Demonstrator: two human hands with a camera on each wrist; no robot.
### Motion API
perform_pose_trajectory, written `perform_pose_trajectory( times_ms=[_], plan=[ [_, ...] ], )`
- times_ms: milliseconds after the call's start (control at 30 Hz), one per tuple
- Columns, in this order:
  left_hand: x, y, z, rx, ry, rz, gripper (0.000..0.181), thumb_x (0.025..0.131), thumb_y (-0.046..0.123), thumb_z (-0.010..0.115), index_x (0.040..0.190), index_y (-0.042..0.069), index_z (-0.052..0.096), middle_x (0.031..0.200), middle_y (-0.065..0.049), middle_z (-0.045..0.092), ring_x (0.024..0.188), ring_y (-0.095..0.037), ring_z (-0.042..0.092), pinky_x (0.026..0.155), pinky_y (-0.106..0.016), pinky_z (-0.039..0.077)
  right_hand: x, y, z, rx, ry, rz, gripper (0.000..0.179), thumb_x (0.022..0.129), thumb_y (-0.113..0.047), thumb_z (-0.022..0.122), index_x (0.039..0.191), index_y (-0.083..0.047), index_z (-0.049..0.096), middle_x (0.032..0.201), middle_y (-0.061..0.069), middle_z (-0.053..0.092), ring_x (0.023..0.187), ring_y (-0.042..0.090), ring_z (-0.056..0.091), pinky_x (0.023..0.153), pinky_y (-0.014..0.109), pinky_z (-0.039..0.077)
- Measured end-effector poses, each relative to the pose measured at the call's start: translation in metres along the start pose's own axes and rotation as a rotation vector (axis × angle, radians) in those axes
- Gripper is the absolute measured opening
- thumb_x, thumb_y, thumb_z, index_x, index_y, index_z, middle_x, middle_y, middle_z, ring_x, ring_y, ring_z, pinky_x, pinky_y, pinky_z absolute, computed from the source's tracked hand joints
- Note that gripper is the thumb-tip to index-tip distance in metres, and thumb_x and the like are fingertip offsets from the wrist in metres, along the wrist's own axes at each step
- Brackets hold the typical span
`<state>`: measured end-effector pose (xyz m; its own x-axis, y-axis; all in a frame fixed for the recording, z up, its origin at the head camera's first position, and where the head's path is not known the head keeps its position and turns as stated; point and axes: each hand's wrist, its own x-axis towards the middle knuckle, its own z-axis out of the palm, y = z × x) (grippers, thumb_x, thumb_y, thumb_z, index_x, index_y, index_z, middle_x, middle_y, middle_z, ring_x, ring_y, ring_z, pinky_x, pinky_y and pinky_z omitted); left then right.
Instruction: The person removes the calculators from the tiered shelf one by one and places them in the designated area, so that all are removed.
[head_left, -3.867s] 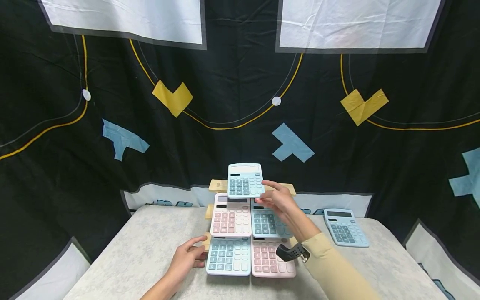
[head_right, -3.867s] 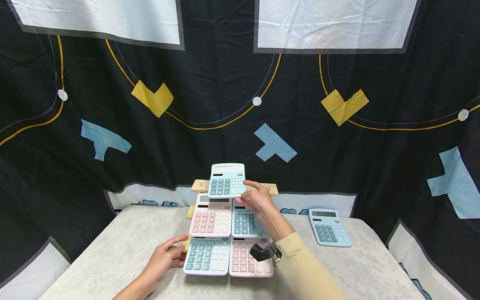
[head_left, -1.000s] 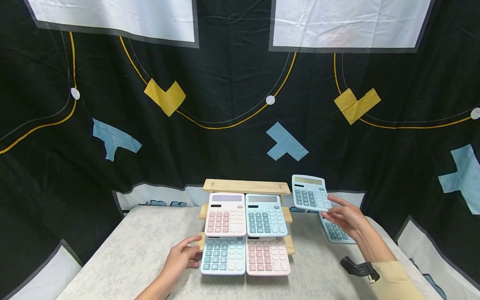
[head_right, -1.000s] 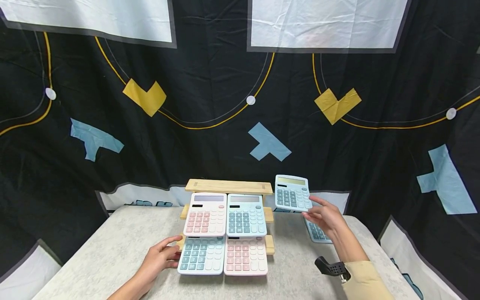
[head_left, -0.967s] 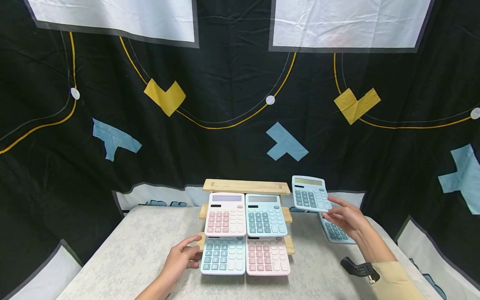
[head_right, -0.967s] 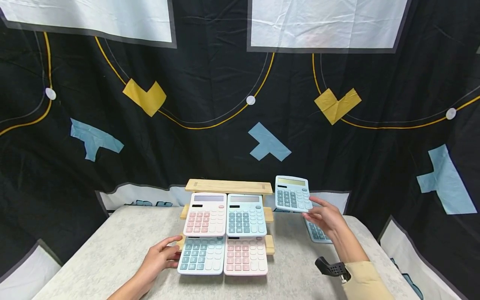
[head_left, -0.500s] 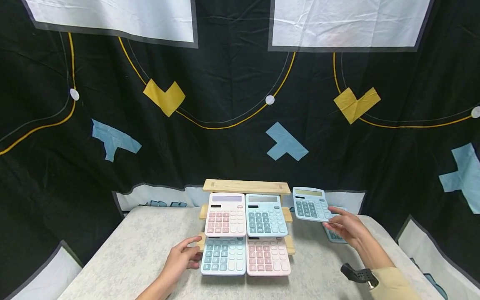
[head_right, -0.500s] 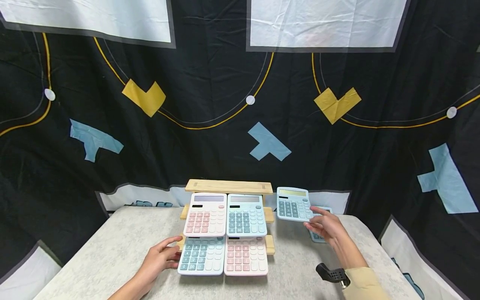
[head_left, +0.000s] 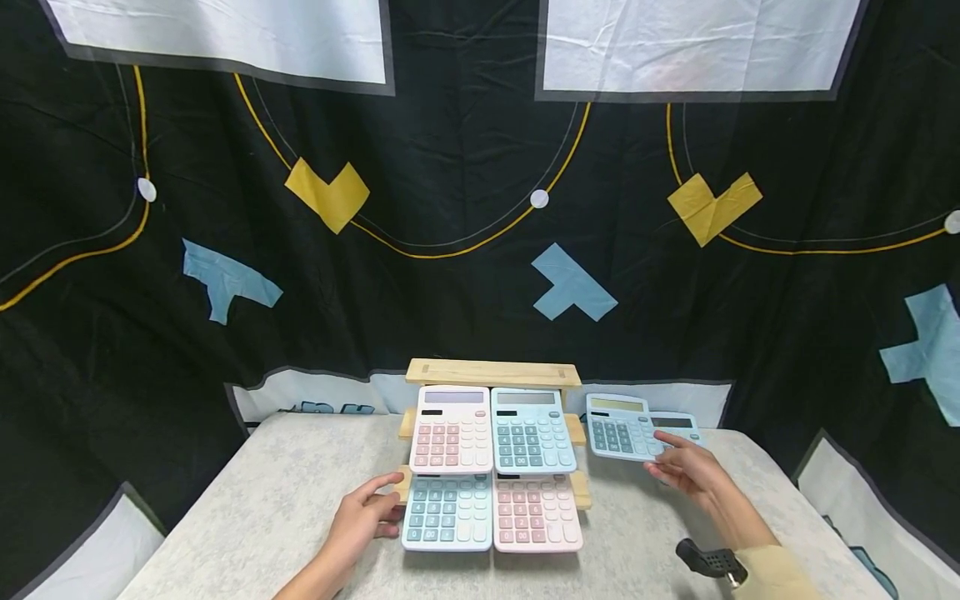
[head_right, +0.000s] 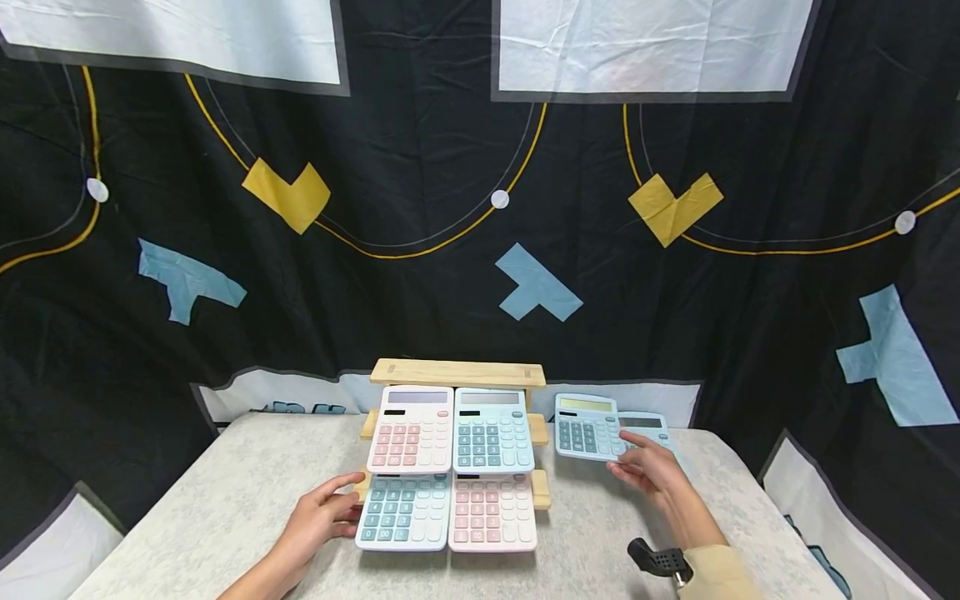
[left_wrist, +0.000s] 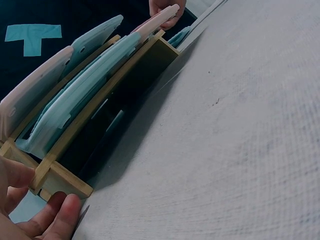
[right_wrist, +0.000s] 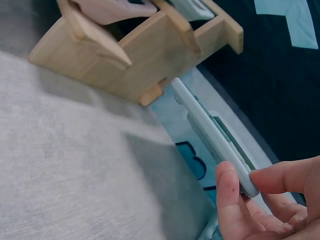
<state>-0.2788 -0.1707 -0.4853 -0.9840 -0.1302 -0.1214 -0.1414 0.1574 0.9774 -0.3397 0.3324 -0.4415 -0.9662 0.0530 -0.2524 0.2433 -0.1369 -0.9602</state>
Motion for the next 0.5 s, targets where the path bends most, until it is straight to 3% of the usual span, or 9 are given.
perform_pose_trajectory(
  times_ms=[500],
  plan=[
    [-0.001, 0.0, -0.001, 0.0, -0.001, 0.002, 0.043, 0.098, 0.017, 0.059, 0.14, 0.005, 0.057, 0.1, -0.013, 0.069, 0.083, -0.017, 0.069, 0.071, -0.036, 0.061, 0.009, 0.02, 0.001, -0.004, 0.043, 0.034, 0.074, 0.089, 0.013, 0.05, 0.157, 0.003, 0.022, 0.101, 0.018, 0.061, 0.078, 0.018, 0.074, 0.078, 0.027, 0.061]
  ],
)
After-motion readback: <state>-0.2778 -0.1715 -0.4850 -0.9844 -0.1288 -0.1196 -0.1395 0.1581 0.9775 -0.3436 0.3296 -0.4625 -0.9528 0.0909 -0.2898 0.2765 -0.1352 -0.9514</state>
